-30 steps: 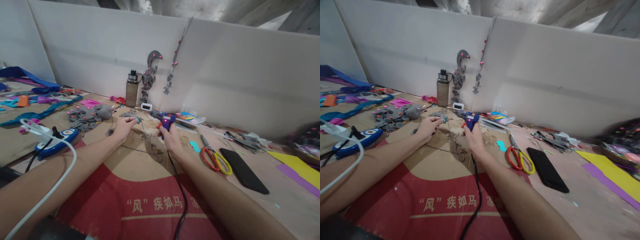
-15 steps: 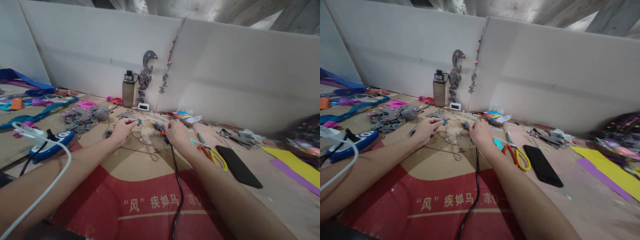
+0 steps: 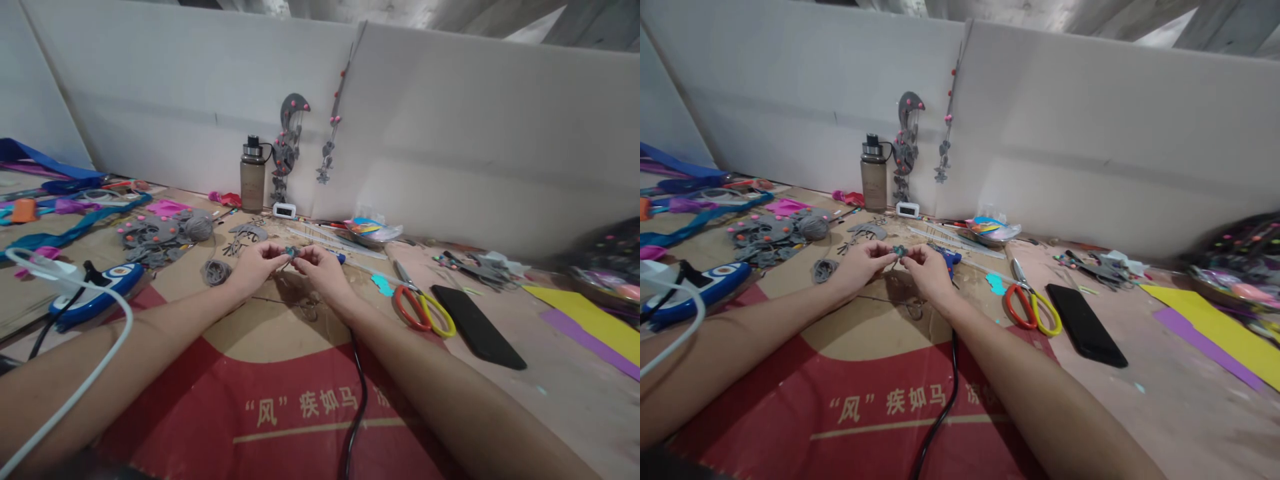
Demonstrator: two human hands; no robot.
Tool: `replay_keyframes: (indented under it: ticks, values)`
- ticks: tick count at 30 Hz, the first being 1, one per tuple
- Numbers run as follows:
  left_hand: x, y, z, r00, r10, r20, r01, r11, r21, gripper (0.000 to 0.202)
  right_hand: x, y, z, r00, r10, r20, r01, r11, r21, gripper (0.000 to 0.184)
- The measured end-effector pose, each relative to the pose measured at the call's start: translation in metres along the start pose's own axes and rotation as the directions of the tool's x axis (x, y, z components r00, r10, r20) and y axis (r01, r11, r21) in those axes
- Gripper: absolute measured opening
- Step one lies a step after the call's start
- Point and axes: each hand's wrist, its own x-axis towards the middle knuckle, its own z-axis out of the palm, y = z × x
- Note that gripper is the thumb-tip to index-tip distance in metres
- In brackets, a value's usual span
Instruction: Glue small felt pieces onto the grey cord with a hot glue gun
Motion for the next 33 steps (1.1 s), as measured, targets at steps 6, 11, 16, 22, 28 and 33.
replay_keyframes:
  ticks: [6, 11, 16, 22, 28, 33]
  values:
    - [-0.002, 0.005, -0.001, 0.995, 0.018, 0.095, -0.018, 1.000, -0.001, 0.021, -0.002, -0.011, -0.001, 0.997, 0.073, 0.032, -0.076, 0.990, 0.122, 0.013]
    - [0.005, 0.011, -0.013, 0.969, -0.009, 0.245, 0.004, 1.000, 0.021, 0.029, -0.001, -0.022, -0.015, 0.990, -0.139, -0.008, 0.133, 0.960, -0.246, 0.006]
    - [0.012, 0.022, -0.022, 0.982, 0.066, 0.176, -0.094, 0.984, 0.151, 0.032, -0.008, -0.036, -0.020, 0.971, -0.185, 0.149, 0.236, 0.825, -0.514, 0.013]
    - [0.005, 0.035, -0.019, 0.955, 0.073, 0.287, -0.156, 0.948, 0.277, 0.031, -0.013, -0.042, -0.012, 0.910, -0.259, 0.323, 0.399, 0.757, -0.517, 0.017]
    - [0.005, 0.031, -0.016, 0.961, -0.021, 0.277, -0.018, 0.990, 0.138, 0.026, -0.013, -0.038, -0.008, 0.909, -0.337, 0.245, 0.415, 0.779, -0.469, 0.018]
    - [0.007, 0.027, -0.016, 0.987, -0.050, 0.151, 0.057, 0.998, -0.037, 0.028, -0.014, -0.027, -0.002, 0.963, -0.257, 0.082, 0.266, 0.954, -0.138, 0.035]
